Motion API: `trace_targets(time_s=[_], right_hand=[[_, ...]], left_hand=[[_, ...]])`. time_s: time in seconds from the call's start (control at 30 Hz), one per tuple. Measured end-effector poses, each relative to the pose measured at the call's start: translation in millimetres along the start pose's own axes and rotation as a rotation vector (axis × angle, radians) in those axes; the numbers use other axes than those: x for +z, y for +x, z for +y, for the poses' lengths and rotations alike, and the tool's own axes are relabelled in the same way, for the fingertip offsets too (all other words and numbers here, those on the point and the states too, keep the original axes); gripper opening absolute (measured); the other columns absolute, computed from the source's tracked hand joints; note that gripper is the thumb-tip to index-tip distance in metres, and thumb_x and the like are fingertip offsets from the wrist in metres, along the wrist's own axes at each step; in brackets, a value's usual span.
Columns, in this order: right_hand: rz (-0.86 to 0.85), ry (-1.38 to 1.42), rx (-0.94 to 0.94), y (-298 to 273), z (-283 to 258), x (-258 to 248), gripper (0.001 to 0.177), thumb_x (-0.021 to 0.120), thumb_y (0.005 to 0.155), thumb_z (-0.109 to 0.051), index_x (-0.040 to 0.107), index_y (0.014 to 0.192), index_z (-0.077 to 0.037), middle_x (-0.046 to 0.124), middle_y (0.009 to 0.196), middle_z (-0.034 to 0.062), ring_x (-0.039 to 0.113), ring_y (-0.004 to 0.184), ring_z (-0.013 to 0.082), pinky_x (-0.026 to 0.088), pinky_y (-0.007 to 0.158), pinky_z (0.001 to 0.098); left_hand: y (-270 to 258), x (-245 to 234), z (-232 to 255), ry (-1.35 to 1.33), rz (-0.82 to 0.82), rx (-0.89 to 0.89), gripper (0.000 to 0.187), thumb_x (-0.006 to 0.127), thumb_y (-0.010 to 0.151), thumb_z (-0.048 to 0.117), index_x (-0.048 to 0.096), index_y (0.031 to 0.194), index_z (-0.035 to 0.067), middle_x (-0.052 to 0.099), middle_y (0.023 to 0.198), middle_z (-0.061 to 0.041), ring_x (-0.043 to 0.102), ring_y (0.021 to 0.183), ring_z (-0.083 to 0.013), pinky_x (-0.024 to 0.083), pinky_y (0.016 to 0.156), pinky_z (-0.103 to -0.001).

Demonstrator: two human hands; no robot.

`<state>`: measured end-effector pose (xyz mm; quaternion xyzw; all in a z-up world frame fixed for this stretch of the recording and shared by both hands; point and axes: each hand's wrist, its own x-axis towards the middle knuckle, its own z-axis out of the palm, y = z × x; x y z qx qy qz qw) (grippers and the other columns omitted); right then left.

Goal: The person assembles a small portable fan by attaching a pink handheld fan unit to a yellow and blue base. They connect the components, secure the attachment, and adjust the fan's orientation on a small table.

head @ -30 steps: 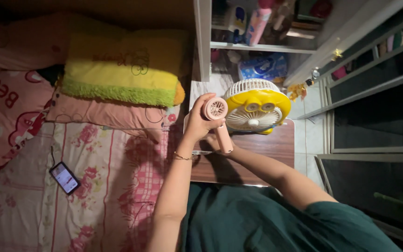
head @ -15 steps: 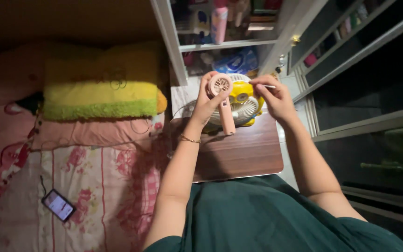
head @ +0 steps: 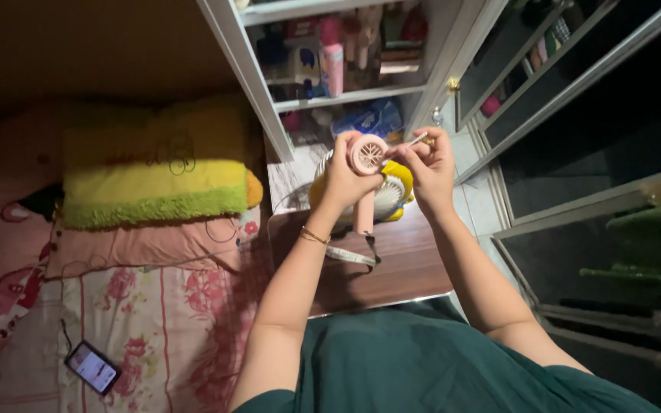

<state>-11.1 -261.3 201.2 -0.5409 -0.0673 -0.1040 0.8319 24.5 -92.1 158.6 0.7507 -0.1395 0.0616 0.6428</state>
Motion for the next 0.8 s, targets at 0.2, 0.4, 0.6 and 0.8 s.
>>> trace_targets(time_s=[0.2, 0.4, 0.6, 0.8], right_hand=[[-0.028, -0.118, 0.010, 21.0, 19.9, -37.3, 0.016, 0.064, 0.104, 0.002, 0.053, 0.113, -0.003, 0.066, 0.093, 0.0064, 0.065, 0.082, 0.0138, 0.053, 0.075, 0.0268], [-0.268, -0.237, 0.160, 26.7, 23.5, -68.3, 0.028, 0.056, 0.106, 0.001, 0.057, 0.133, 0.002, 0.062, 0.110, 0.0044, 0.060, 0.097, 0.0125, 0.051, 0.090, 0.0279], [-0.391, -0.262, 0.199, 3.8, 11.8, -54.4, 0.043, 0.053, 0.098, 0.005, 0.048, 0.140, 0.000, 0.057, 0.124, 0.0044, 0.056, 0.114, 0.0112, 0.045, 0.101, 0.0263], [-0.212, -0.470, -0.058, -5.8, 18.2, -56.6, 0.022, 0.053, 0.109, 0.004, 0.067, 0.126, 0.001, 0.057, 0.117, 0.0073, 0.058, 0.103, 0.0125, 0.047, 0.095, 0.0258]], left_hand=[[11.9, -0.5, 2.5, 0.052, 0.059, 0.046, 0.074, 0.088, 0.058, 0.014, 0.054, 0.123, 0.007, 0.072, 0.109, -0.013, 0.072, 0.103, -0.0244, 0.058, 0.090, -0.037], [-1.6, 10.6, -31.3, 0.019, 0.089, 0.023, 0.071, 0.087, 0.062, 0.011, 0.051, 0.123, 0.009, 0.068, 0.110, -0.010, 0.070, 0.105, -0.0221, 0.058, 0.091, -0.035], [-5.7, 16.4, -33.9, 0.022, 0.107, -0.007, 0.069, 0.085, 0.062, 0.008, 0.055, 0.124, 0.008, 0.069, 0.108, -0.009, 0.070, 0.103, -0.0202, 0.057, 0.091, -0.034], [-4.9, 18.1, -30.6, 0.046, 0.141, 0.021, 0.068, 0.087, 0.061, 0.006, 0.056, 0.122, 0.008, 0.070, 0.108, -0.008, 0.071, 0.102, -0.0203, 0.058, 0.091, -0.034]])
